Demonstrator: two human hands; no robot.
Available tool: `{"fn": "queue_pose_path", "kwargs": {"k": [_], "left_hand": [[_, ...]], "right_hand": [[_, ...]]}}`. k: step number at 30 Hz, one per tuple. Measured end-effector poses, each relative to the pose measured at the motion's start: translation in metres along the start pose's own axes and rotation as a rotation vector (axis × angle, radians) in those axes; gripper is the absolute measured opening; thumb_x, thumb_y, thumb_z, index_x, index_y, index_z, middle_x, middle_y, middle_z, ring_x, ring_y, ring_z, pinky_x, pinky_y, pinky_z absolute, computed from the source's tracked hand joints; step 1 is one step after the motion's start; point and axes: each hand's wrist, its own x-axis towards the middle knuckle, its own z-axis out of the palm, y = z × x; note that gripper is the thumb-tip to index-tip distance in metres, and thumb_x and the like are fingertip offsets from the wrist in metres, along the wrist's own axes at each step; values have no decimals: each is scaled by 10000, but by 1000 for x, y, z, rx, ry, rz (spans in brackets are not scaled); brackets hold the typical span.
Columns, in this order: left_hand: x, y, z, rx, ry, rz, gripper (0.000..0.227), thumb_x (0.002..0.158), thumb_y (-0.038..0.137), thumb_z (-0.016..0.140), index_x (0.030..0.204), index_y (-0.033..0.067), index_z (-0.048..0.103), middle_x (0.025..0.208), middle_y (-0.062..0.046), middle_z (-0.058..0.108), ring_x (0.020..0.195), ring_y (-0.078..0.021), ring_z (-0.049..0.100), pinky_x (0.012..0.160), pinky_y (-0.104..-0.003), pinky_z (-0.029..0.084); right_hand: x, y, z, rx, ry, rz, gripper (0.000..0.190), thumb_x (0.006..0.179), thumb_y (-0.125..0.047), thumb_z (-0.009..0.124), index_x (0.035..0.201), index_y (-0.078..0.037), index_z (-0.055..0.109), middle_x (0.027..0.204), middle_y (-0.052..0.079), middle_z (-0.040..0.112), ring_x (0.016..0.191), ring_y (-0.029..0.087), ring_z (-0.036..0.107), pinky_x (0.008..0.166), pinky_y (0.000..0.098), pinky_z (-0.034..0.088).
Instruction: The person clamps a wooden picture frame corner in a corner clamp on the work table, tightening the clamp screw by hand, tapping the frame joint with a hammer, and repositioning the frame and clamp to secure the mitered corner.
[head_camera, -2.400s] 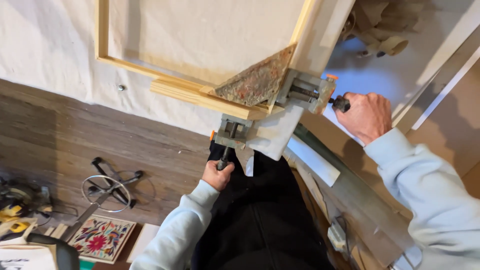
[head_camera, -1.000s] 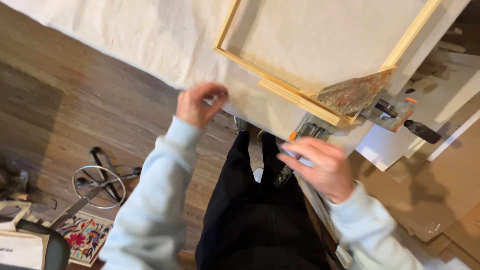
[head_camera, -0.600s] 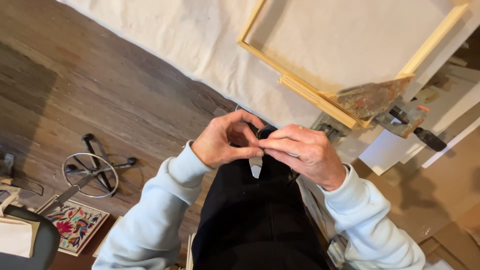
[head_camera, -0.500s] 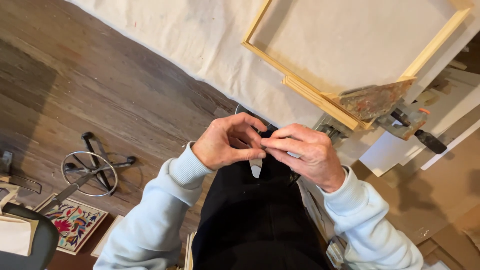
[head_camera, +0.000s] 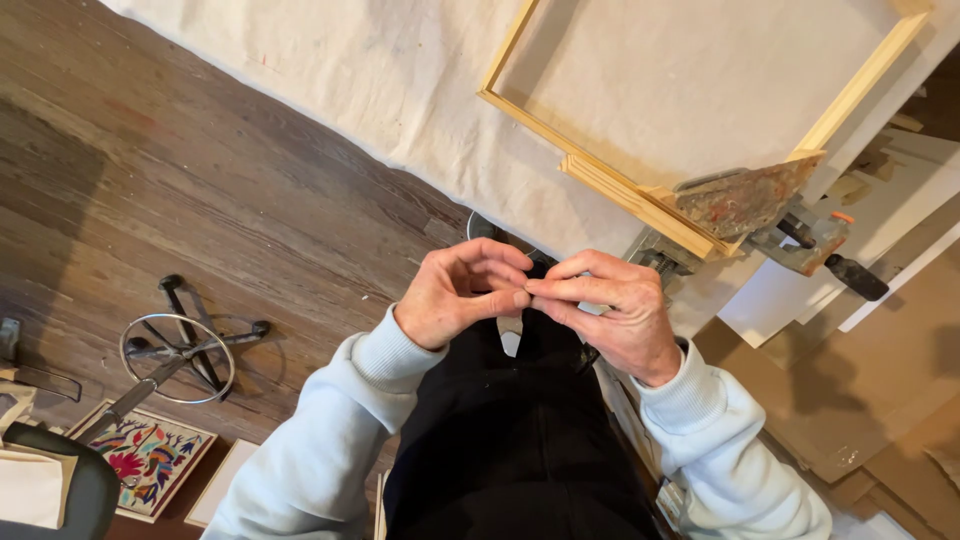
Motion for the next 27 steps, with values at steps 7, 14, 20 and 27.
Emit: {"fn": "queue_pose_path", "kwargs": {"k": [7,14,20,27], "left_hand": [[0,-6,0,-90,-22,-23,296,938,-14,742,1227,-16,680,1052,-78,747,976,-138,719,895,-298,598],[2,-10,-5,-199,-47,-68,243,939,9,735,1178,-20,704,1013,-101,770,937,-162,737,868,-316,607],[54,-19,-59,195,307,165,181,896,45,769,1070,-1,754,1034,-81,777,935,-134,731,855,-294,620],[86,-9,-63,1112,601,502,114,900,64,784,1012,41,781,1038,-79,758,823,-185,740,723,-293,596]], "right_hand": [[-2,6,1,36,61,-19,183,815,41,827,972,-32,768,939,64,732,832,151,729,741,260,590],[-6,12,2,187,96,28,164,836,27,825,954,-16,721,922,74,739,817,152,723,742,276,589],[-34,43,14,1274,273,769,140,987,-178,678,1045,-51,680,938,50,707,807,129,632,644,240,495],[-33,27,10,1384,272,759,171,1047,-214,668,1102,-55,636,978,22,653,850,104,567,654,227,462]]}}
